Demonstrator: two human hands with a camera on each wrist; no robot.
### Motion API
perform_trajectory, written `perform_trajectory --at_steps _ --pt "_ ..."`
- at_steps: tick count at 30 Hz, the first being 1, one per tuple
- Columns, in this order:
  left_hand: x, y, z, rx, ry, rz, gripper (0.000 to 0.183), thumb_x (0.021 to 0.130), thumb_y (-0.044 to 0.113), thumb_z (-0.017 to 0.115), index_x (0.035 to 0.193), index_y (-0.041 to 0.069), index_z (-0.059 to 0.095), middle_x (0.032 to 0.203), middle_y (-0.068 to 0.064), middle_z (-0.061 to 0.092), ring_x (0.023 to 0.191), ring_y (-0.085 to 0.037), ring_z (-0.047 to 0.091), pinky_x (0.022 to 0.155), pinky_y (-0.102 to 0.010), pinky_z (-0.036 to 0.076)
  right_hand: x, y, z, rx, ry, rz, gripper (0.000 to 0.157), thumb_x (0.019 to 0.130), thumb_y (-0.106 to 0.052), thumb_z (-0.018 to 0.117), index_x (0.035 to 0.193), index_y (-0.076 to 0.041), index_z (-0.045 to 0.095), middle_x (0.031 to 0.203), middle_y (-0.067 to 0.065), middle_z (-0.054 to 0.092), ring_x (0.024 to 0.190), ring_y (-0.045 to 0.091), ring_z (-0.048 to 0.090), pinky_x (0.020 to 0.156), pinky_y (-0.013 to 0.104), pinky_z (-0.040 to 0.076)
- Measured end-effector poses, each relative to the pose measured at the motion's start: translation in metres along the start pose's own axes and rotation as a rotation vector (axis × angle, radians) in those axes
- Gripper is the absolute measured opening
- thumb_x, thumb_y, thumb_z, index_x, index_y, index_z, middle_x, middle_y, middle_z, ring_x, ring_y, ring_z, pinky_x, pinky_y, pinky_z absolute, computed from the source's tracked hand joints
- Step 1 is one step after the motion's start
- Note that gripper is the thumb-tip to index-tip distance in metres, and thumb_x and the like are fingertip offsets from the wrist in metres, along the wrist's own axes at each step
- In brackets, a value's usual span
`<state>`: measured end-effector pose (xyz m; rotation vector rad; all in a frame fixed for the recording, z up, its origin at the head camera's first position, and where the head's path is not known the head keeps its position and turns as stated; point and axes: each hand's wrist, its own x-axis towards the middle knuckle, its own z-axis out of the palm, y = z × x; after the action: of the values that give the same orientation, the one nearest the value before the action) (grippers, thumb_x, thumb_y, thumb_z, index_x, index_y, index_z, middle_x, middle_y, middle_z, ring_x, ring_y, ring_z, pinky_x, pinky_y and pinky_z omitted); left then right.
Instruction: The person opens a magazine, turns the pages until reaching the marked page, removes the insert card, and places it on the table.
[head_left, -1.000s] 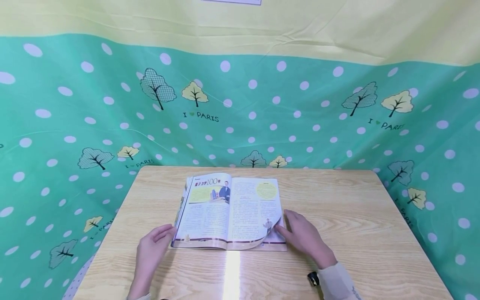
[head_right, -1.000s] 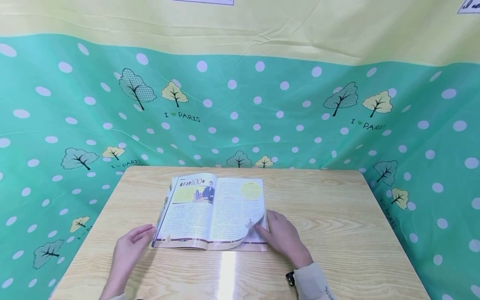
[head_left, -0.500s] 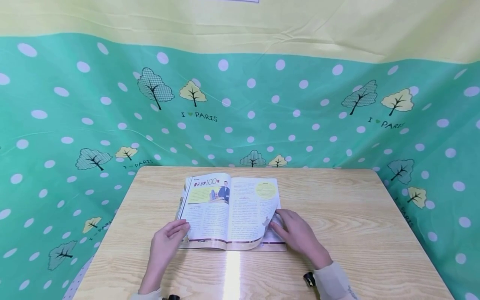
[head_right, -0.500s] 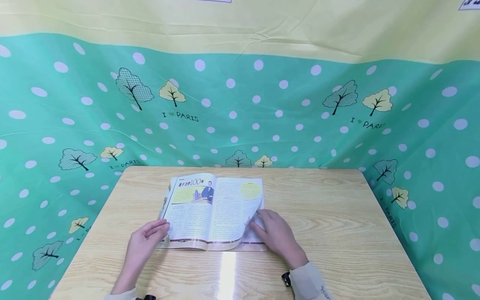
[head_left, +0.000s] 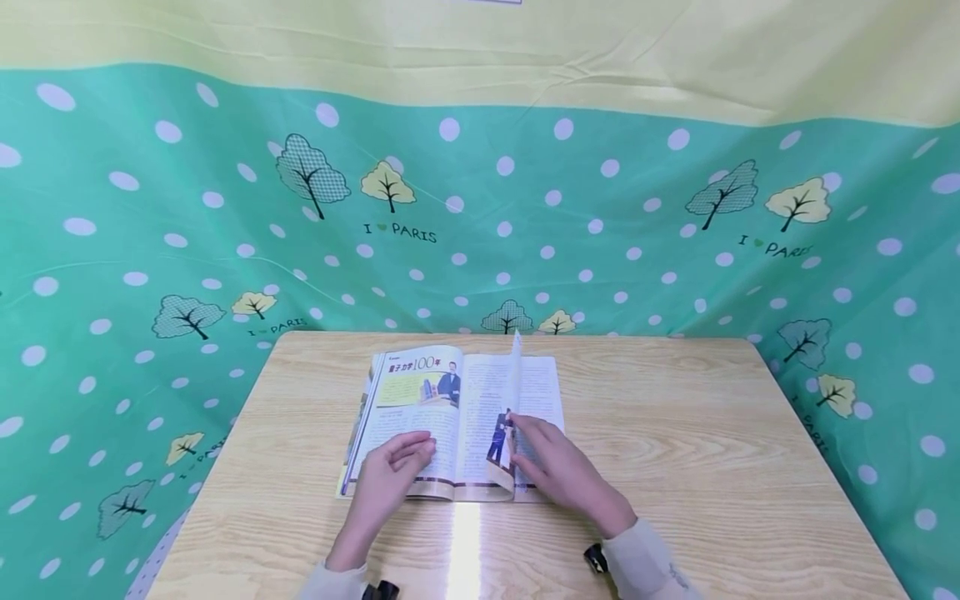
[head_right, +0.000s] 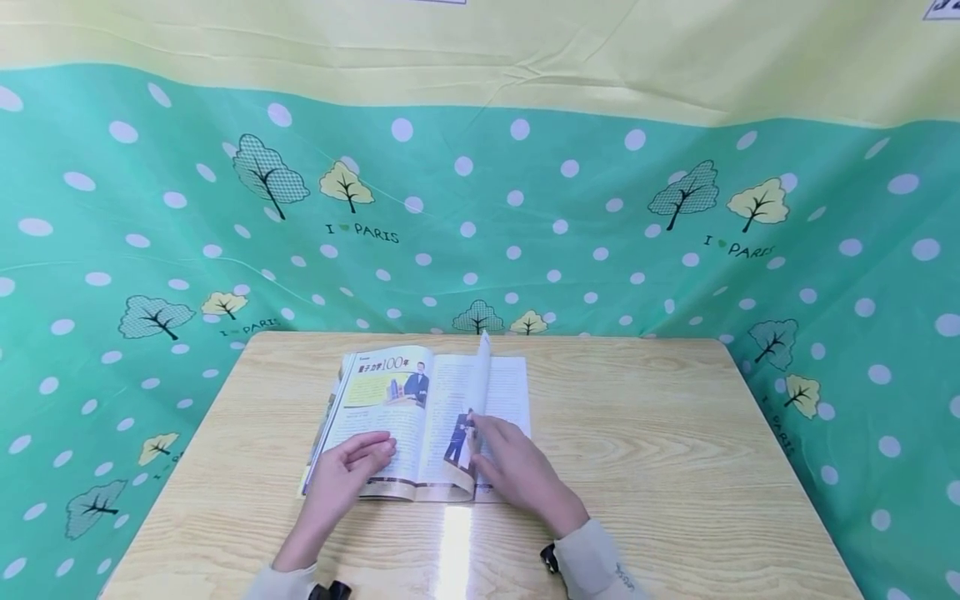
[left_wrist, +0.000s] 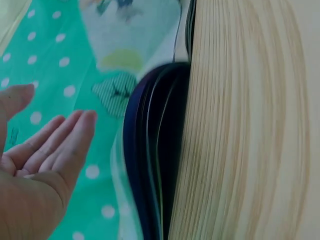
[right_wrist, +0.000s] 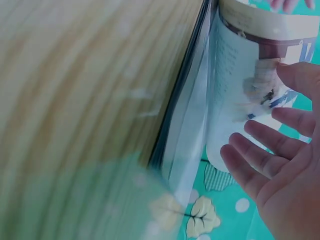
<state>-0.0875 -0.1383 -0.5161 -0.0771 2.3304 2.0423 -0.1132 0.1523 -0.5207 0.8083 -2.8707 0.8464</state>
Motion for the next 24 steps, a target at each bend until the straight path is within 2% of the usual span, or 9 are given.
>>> perform_trajectory --at_steps 5,9,12,15,19,24 --pt "-0.001 0.001 0.018 -0.009 -0.085 0.027 0.046 0.090 0.028 0.077 0.123 -0.003 0.066 0.111 -0.012 0.073 0.100 -0.023 0.071 0.086 -0.026 0.059 0.006 -0.008 0.007 0.017 -0.004 -0.073 0.058 0.102 -0.022 0.061 0.154 -0.008 0.038 0.147 0.015 0.047 0.134 0.028 0.047 0.112 0.042 0.041" --pt "-0.002 -0.001 0.026 0.009 -0.115 0.050 0.046 0.090 0.028 0.077 0.124 -0.003 0.066 0.110 -0.012 0.073 0.098 -0.020 0.071 0.086 -0.025 0.058 0.009 -0.013 0.009 0.018 0.004 -0.111 0.055 0.101 -0.015 0.060 0.151 -0.002 0.041 0.148 0.018 0.045 0.135 0.031 0.045 0.113 0.044 0.040" --pt "-0.003 -0.002 0.029 0.021 -0.117 0.067 0.043 0.091 0.027 0.076 0.122 -0.001 0.067 0.106 -0.012 0.073 0.096 -0.019 0.072 0.085 -0.025 0.059 0.010 -0.015 0.008 0.013 -0.004 -0.116 0.054 0.102 -0.014 0.059 0.151 -0.002 0.041 0.149 0.019 0.044 0.136 0.031 0.044 0.114 0.045 0.039" --pt "-0.004 -0.003 0.030 0.011 -0.109 0.061 0.036 0.091 0.021 0.076 0.119 -0.001 0.068 0.101 -0.011 0.074 0.091 -0.019 0.073 0.083 -0.025 0.059 0.009 -0.017 0.008 0.010 -0.007 -0.118 0.054 0.102 -0.014 0.059 0.151 -0.001 0.040 0.151 0.019 0.043 0.137 0.031 0.043 0.114 0.045 0.038" --pt "-0.005 -0.002 0.031 -0.022 -0.101 0.038 0.032 0.090 0.007 0.074 0.118 -0.008 0.066 0.098 -0.015 0.074 0.087 -0.023 0.074 0.077 -0.027 0.062 0.008 -0.017 0.008 0.007 -0.013 -0.119 0.055 0.102 -0.016 0.058 0.152 -0.003 0.039 0.153 0.017 0.041 0.139 0.030 0.041 0.115 0.045 0.037" --pt "-0.005 -0.004 0.028 -0.036 -0.077 -0.007 0.031 0.090 0.002 0.072 0.118 -0.009 0.066 0.099 -0.018 0.074 0.086 -0.027 0.074 0.074 -0.032 0.063 0.006 -0.015 0.007 -0.022 -0.023 -0.118 0.058 0.102 -0.022 0.060 0.152 -0.002 0.039 0.153 0.018 0.041 0.139 0.030 0.041 0.115 0.043 0.037"
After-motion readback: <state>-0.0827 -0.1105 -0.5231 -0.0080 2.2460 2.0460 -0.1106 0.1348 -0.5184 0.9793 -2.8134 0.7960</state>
